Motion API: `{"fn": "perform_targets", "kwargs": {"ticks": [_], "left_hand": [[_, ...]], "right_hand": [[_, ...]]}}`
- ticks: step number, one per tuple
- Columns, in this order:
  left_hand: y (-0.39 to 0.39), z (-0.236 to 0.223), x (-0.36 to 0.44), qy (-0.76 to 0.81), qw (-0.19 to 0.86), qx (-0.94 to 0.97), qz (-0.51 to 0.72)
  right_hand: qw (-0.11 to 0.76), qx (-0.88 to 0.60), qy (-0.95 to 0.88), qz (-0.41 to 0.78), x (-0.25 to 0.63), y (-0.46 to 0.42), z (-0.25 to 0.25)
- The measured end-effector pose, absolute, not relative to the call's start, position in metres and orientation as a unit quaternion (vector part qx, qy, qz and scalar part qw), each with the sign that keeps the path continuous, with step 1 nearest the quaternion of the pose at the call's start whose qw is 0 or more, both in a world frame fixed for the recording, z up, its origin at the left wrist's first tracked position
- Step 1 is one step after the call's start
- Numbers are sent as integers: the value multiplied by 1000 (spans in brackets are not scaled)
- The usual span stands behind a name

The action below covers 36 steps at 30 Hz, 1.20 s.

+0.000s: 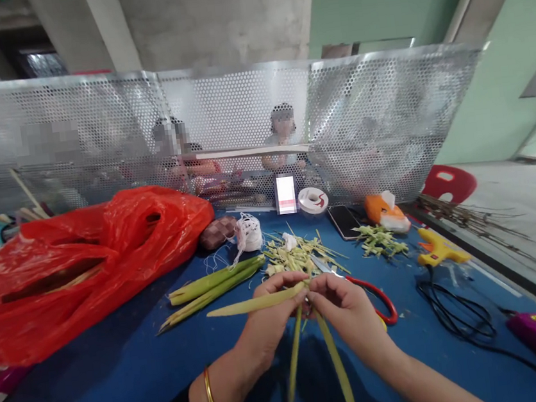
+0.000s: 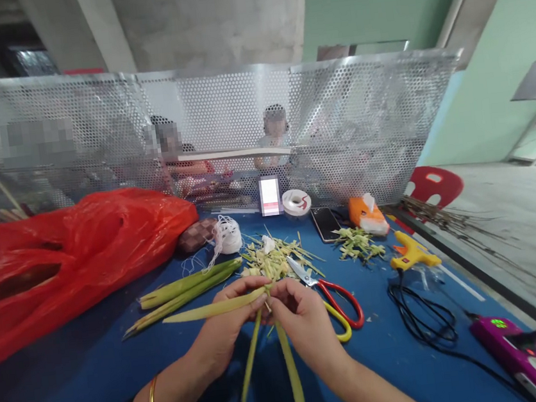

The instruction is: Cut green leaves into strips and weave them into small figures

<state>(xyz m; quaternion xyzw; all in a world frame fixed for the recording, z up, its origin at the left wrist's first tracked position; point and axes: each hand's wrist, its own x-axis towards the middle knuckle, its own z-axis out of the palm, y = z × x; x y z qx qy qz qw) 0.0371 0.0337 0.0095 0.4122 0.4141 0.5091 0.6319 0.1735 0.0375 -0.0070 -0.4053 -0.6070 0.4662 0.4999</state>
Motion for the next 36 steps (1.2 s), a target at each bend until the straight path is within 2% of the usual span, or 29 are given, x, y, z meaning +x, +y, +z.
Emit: {"fn": "perform_targets", "kwargs": {"ticks": [8,11,16,26,32,36], "left_hand": [[40,28,45,435,624,434,483],[51,36,40,426,635,432,478],[64,32,31,416,704,363,447],[78,11,30,366,761,340,414],[74,8,32,375,748,360,413],[73,6,34,382,722,387,427]], "right_hand": [[505,-395,-737,211,180,41,6],[495,-368,-769,170,182,51,15],[481,-356,-777,193,184,65,11],[474,-348,-764,267,194,74,-5],[502,-356,-733,290,194,74,-4],[492,-361,-737,291,193,72,-6]]}}
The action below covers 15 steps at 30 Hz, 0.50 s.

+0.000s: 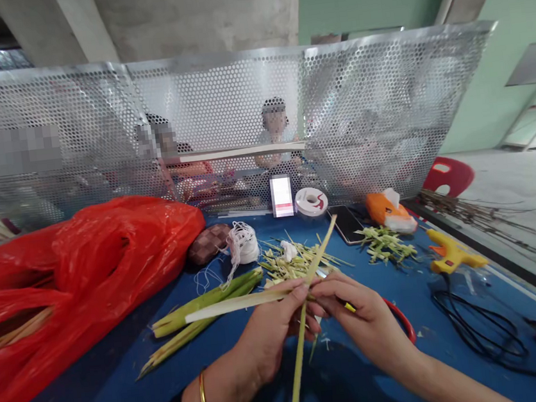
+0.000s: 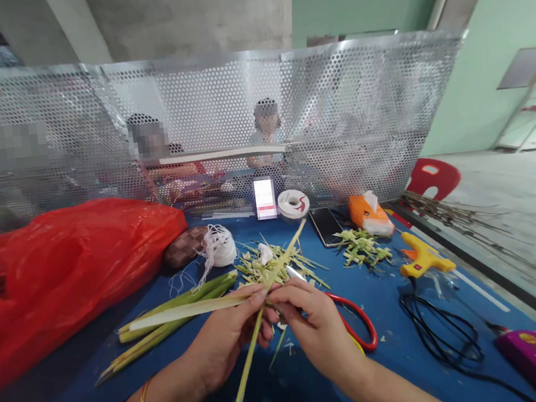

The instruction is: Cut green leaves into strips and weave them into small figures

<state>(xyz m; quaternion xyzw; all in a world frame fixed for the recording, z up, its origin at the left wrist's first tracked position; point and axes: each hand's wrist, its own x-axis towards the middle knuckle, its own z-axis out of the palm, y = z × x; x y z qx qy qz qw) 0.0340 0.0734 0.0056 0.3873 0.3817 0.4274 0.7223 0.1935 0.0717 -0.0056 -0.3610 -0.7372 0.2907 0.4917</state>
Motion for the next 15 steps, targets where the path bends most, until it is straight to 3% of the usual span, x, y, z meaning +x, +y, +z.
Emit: {"fn": "perform_targets", "kwargs": {"ticks": [7,15], "left_hand": [[75,3,39,424,712,323,458],[60,14,40,428,739,259,451]], "right_hand": [[447,-440,-715,309,192,69,-10],[396,-436,-789,177,200,67,-5]]}}
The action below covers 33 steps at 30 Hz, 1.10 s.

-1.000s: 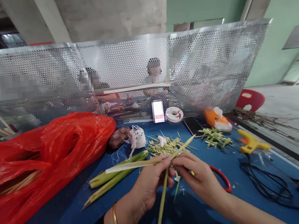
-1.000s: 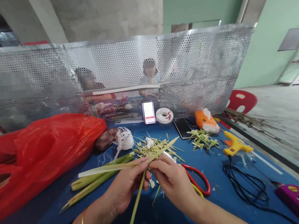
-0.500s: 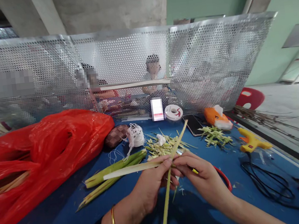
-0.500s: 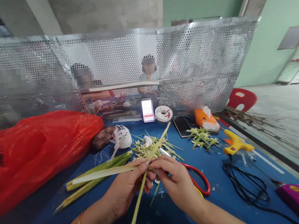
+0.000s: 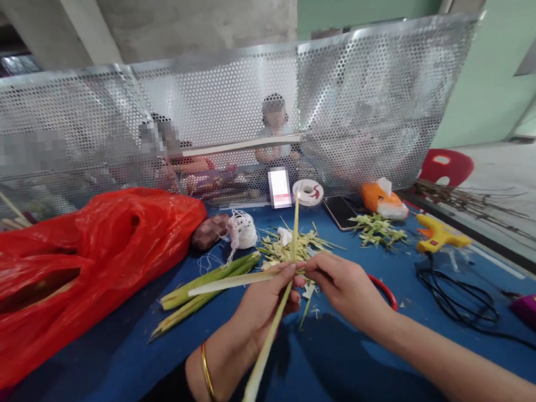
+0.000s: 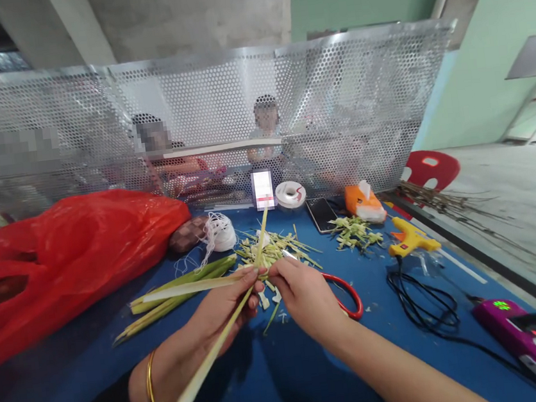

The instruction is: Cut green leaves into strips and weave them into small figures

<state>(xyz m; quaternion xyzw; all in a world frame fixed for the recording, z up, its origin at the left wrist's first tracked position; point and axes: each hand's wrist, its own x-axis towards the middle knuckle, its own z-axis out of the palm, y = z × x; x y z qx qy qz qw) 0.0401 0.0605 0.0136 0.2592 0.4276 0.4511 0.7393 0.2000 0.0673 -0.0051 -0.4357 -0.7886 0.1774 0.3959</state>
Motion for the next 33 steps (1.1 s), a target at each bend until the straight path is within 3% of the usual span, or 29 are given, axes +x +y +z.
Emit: {"fn": "perform_targets", "kwargs": {"ticks": [4,12,20,25,33], "left_hand": [[48,18,40,431,738,238,461],[33,2,38,424,705,280,494],[33,2,36,441,678,279,518],[31,-6,37,457,661,358,476],[26,-4,37,408,723,378,410]], "right_hand": [[388,-419,-792,216,199,63,-9],[382,-408,-708,432,195,55,-8],[354,-419,-736,397,195,52,-8],[431,-447,-711,332,198,57,-11],[488,-424,-526,552,194,55,-11]]}}
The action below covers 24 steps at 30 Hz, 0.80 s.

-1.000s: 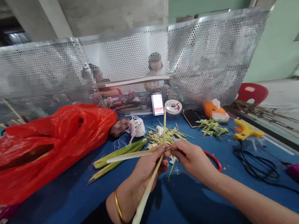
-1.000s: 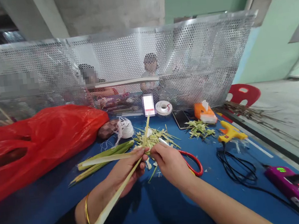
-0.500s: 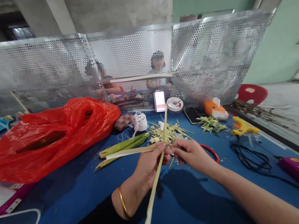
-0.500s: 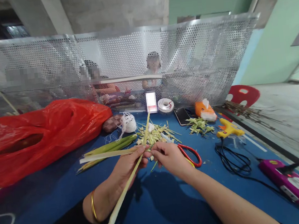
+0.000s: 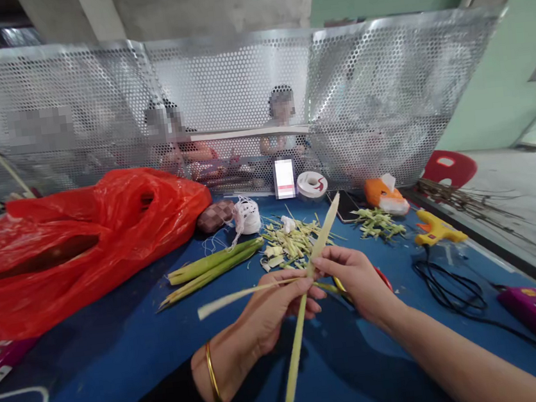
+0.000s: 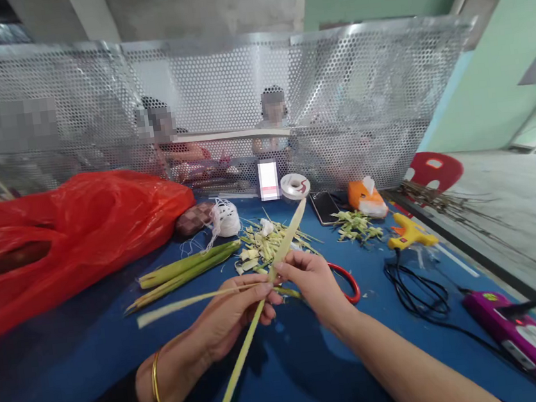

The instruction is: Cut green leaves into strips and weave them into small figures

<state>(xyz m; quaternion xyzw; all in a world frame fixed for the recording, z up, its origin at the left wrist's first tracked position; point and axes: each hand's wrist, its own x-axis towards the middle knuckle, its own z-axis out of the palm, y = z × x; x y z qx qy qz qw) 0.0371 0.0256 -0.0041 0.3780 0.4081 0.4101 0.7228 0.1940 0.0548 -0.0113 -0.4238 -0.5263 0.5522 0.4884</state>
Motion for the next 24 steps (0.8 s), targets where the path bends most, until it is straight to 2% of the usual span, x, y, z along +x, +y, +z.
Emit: {"fn": "perform_targets", "kwargs": {"ticks": [4,8,14,17,22,24], "left_hand": [[29,-7,35,376,786,310,381],[32,-7,35,415,759,292,408],[38,-2,27,437,699,285,489],[38,-3,26,422,703,282,498],[33,-1,32,445,632,340,536],[31,0,34,444,606,345,562]], "right_hand": [[495,-393,-466,619,193,54,-14],[462,-418,-509,594,196,58,-15],[377,-432,-747,338,204,58,-9],[343,-418,-801,258,208,59,-12],[452,-397,-794,86,206,50,-10],[444,-317,-834,84,202,41,-6]]}}
